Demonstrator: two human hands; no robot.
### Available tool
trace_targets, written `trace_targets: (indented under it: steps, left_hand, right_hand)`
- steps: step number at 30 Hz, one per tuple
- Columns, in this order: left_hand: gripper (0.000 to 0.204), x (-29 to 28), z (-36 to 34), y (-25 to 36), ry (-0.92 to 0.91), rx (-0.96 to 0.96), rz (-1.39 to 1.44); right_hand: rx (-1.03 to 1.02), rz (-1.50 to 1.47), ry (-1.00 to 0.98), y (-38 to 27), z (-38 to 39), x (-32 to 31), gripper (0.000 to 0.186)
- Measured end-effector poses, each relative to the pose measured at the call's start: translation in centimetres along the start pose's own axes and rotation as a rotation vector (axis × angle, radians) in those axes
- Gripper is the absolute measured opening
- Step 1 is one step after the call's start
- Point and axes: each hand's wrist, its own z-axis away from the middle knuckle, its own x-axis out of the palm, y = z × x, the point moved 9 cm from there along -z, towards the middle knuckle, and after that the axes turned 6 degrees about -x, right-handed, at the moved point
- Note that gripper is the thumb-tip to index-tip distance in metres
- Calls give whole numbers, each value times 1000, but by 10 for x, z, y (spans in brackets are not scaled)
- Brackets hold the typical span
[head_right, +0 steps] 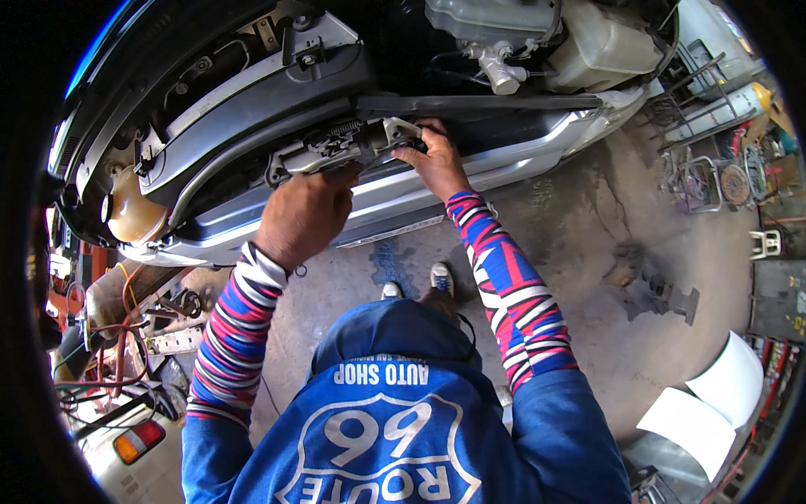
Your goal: The person kneels in front of a silver car and uses a socket wrench and screwdriver to remove bolts and fasteners from the front bumper and grille area. They manipulate the bumper and headlight assembly, then work under the hood to adjust components near the radiator and headlight.
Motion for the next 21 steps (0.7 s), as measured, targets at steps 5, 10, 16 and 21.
trace_targets:
  steps: [5,10,16,21]
  left_hand:
    - [26,-20,-26,-5,-97,135,-18]
    - [30,-21,-40,-12,-174,205,2]
    - [33,-18,-44,-23,-222,207,64]
    - [35,-6,-38,-37,-317,102,189]
  right_hand:
    - [-34,-99,38,-2,0,-1,56]
    - [-68,-75,54,-8,-1,-6,56]
    - [-222,124,403,-49,27,-25,63]
    - [-112,217,542,-61,51,-21,50]
